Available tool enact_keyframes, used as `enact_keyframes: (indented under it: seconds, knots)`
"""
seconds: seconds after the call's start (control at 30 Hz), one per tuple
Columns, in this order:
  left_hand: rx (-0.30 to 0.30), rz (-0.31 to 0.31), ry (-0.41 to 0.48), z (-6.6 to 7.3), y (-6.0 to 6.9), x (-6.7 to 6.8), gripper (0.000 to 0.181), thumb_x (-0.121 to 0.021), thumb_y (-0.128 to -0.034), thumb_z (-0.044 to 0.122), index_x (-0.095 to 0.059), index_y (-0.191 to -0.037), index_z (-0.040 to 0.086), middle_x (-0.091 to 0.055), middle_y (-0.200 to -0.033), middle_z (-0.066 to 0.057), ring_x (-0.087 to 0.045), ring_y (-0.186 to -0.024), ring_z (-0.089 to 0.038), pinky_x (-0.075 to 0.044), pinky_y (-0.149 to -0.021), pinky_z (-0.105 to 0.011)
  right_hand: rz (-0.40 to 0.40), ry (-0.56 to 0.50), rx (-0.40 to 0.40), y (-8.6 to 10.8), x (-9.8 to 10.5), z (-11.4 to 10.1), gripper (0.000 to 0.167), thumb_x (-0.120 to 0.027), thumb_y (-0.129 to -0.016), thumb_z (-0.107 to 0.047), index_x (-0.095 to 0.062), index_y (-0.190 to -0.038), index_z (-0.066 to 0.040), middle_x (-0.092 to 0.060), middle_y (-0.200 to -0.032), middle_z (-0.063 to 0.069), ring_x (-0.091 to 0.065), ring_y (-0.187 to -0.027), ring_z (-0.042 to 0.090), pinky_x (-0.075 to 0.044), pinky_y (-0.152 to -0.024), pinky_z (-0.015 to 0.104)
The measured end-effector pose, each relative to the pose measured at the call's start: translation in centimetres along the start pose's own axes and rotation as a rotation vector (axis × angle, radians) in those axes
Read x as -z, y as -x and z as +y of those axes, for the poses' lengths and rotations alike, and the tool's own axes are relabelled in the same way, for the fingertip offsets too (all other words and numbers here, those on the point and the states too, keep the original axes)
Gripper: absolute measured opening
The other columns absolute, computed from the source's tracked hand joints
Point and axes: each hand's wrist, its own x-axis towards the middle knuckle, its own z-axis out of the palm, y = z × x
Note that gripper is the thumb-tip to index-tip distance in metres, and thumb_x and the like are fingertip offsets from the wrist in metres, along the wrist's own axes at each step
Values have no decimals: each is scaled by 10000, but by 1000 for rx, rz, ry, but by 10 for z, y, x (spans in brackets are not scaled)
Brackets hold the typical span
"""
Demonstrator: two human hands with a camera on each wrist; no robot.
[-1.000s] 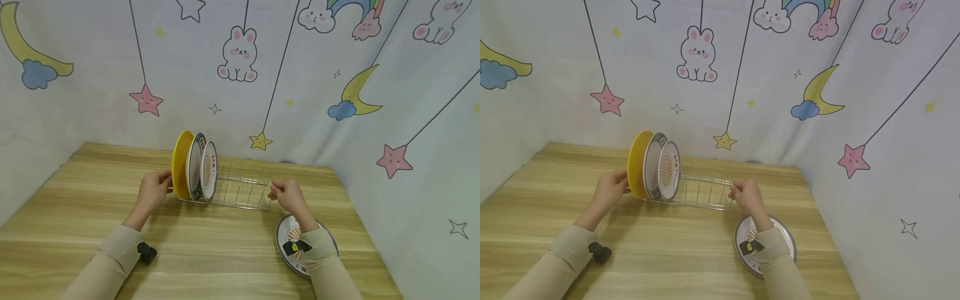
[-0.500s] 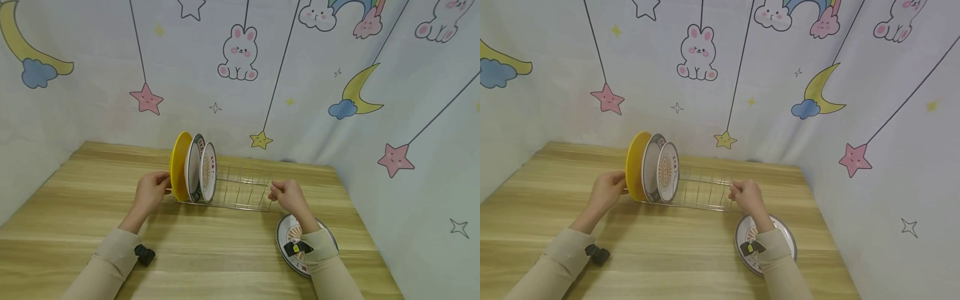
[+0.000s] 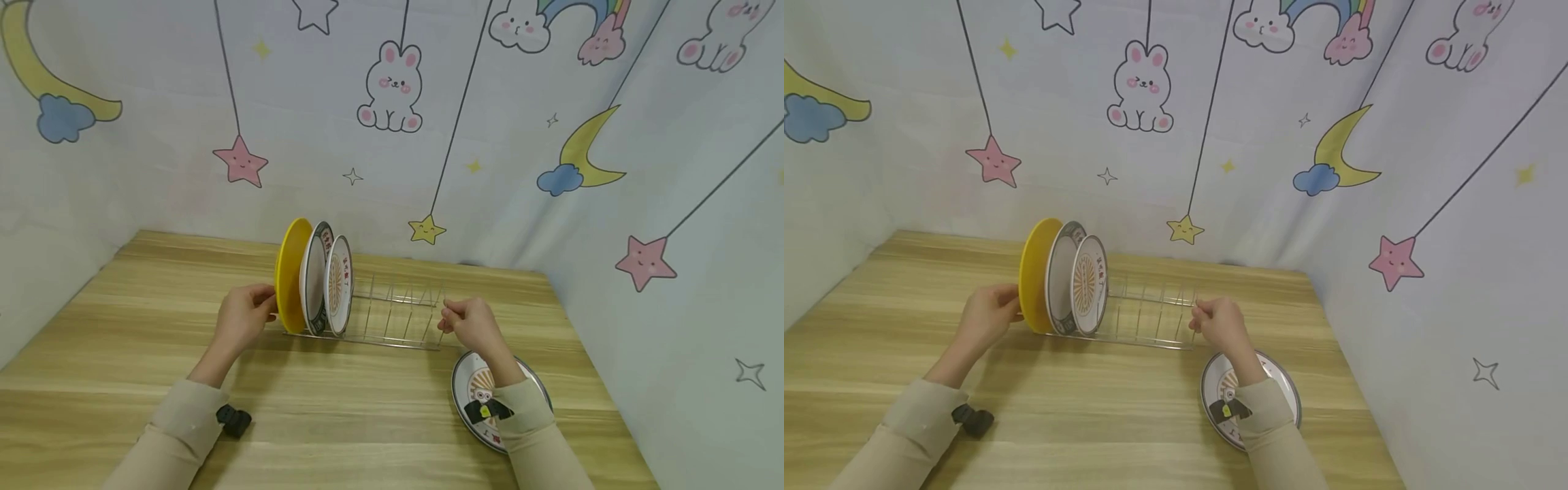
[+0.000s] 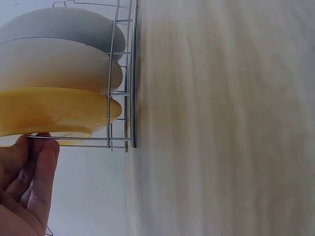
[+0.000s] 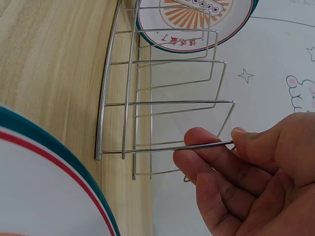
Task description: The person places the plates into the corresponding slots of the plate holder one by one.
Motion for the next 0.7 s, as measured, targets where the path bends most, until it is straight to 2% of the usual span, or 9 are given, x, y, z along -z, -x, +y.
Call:
enact_keyframes:
  seconds: [0.23, 0.53, 0.7]
  knots:
    - [-19, 1, -46, 2, 4, 2, 236, -541, -1009, 48, -665, -1143, -102, -694, -1036, -249, -699, -857, -338, -601, -684, -310, -8, -1, -3, 4, 0, -1, 336, -570, -1002, -69, -572, -1292, 100, -723, -828, 151, -707, -818, 329, -577, -805, 458]
    - [-50, 4, -99, 4, 8, 3, 202, -557, -990, 23, -684, -1096, -93, -704, -990, -233, -702, -797, -294, -599, -649, -302, -9, -1, 42, 7, 0, 3, 320, -568, -1001, -57, -587, -1269, 116, -723, -802, 124, -705, -812, 356, -587, -768, 448]
    - [-56, 1, -109, 4, 8, 3, 195, -558, -990, 26, -686, -1082, -90, -706, -980, -229, -702, -796, -294, -600, -647, -308, -17, -15, 37, 8, 0, 2, 326, -569, -1002, -63, -583, -1279, 109, -725, -817, 128, -708, -815, 343, -586, -779, 451]
